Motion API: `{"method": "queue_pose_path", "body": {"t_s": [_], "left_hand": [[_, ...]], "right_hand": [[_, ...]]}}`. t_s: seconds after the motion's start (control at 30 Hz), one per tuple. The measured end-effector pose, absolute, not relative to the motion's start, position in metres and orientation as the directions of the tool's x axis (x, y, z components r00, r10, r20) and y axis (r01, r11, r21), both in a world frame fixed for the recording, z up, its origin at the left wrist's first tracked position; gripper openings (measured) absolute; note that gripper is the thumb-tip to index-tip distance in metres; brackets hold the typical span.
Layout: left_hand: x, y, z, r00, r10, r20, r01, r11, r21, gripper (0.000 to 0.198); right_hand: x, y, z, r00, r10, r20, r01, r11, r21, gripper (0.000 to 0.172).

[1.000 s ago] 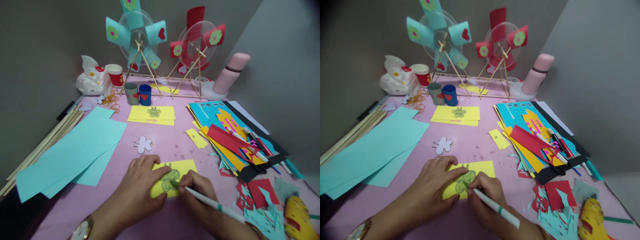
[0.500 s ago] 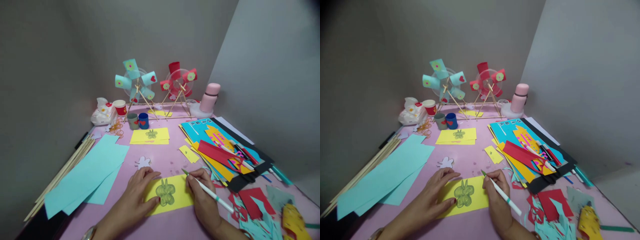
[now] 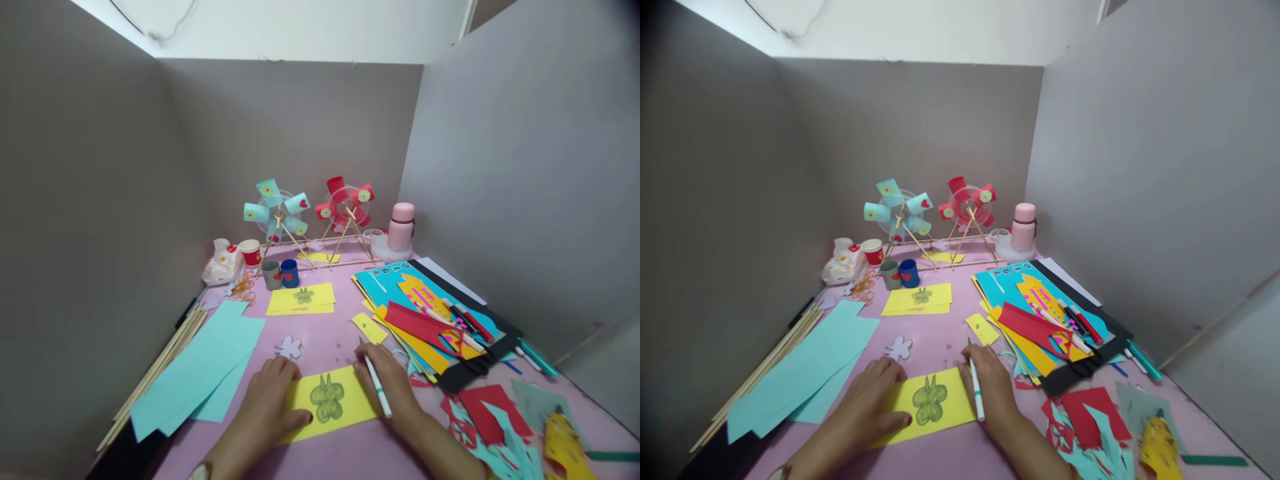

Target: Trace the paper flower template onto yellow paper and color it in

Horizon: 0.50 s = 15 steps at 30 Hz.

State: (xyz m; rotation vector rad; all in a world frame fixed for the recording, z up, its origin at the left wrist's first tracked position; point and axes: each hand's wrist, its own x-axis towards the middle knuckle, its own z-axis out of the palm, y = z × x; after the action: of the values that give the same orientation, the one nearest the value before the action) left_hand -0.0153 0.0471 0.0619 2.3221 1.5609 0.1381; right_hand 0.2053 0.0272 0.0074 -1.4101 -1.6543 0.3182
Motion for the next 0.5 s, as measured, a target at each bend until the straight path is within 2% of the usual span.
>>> {"method": "queue_pose_path", "body": {"t_s": [0.17,0.37,0.5], "left_hand": [[-0.014,0.045,0.065,0.339,0.936,-0.1,0.881,-0.278,0.383,0.029],[-0.021,0.042,0.049,0.317,0.948,-0.026,0.778,-0.245,0.579,0.034],[-0.027,0.047,0.041,0.332,0.942,0.057,0.7,-0.286,0.654,0.024]], "right_hand": [[0.205,0.025,0.008,0.01,0.864,0.503,0.647,0.378,-0.662,0.015],[0.207,0.028,0.005,0.04,0.847,0.529,0.619,0.395,-0.679,0.02],[0.205,0.029,0.006,0.076,0.833,0.548,0.656,0.372,-0.656,0.022]]}}
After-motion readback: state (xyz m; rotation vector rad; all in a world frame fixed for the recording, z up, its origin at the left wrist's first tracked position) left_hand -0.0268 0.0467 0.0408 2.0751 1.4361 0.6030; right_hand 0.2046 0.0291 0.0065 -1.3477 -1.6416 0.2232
